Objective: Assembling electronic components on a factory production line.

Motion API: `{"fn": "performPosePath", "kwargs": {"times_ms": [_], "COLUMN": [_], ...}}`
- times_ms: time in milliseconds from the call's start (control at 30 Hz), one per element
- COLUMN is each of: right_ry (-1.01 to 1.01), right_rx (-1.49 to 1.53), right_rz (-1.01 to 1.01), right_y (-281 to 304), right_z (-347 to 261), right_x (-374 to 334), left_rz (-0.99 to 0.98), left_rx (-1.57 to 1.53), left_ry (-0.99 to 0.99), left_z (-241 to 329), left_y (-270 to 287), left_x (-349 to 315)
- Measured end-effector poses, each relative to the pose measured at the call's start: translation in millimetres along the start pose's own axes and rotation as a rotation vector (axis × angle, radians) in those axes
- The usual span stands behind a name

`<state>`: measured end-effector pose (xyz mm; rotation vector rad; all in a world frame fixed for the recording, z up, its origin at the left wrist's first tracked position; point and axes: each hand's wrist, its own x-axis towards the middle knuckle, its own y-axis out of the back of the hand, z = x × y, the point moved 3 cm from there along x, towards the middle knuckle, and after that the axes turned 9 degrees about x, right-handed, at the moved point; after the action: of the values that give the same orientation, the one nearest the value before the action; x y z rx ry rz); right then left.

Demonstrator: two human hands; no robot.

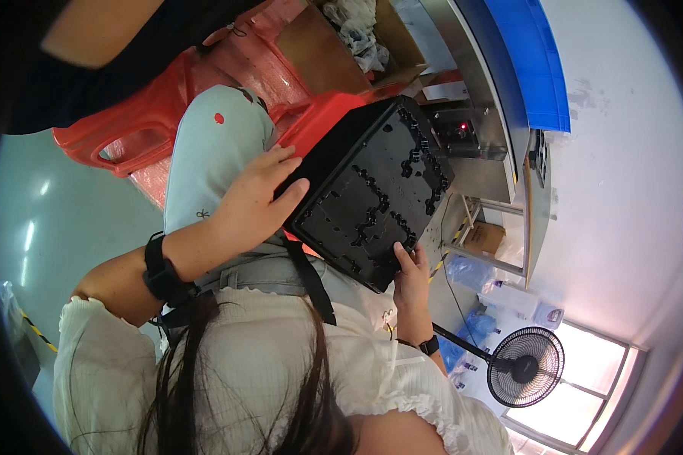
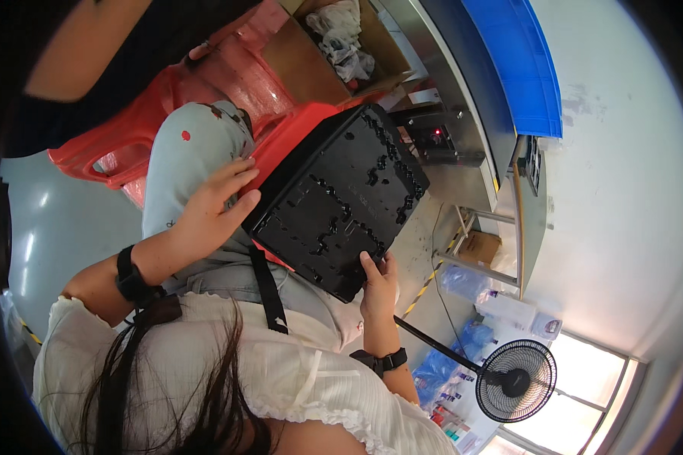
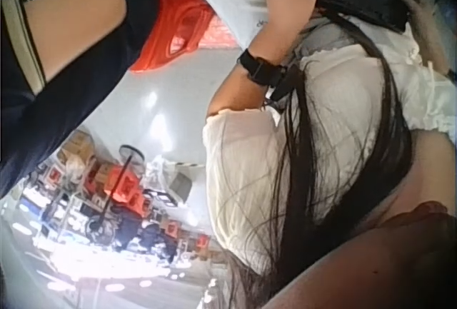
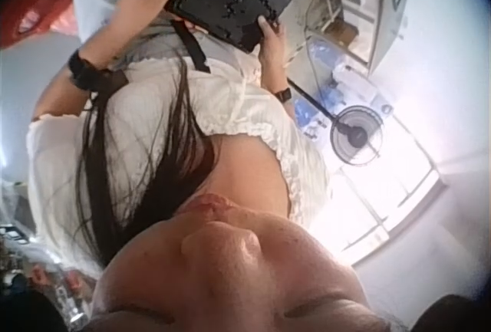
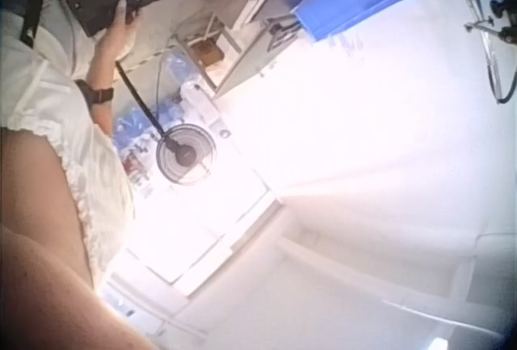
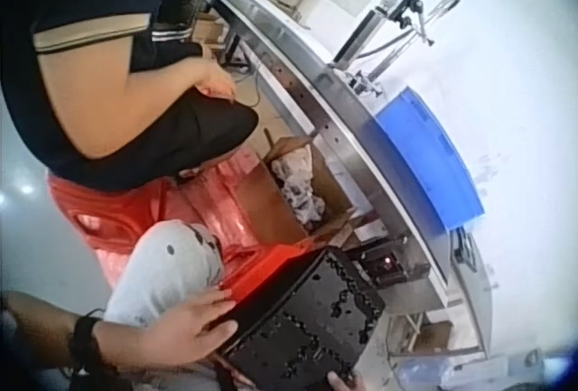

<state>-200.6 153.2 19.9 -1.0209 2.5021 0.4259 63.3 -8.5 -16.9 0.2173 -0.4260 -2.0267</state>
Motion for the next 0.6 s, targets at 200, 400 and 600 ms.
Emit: {"fn": "performPosePath", "kwargs": {"times_ms": [200, 400, 600], "right_ry": [0.026, 0.262, 0.508], "right_rx": [-0.049, -0.120, -0.214], "right_rz": [-0.106, 0.034, 0.159], "right_y": [-5, 4, 5], "right_z": [2, 3, -33], "right_x": [-2, -8, -25], "left_rz": [-0.320, -0.274, -0.252], "left_rx": [0.030, 0.258, 0.098], "left_ry": [0.056, -0.208, -0.620], "left_z": [4, 22, 74], "left_y": [-33, -34, -4], "left_x": [8, 3, 13]}}
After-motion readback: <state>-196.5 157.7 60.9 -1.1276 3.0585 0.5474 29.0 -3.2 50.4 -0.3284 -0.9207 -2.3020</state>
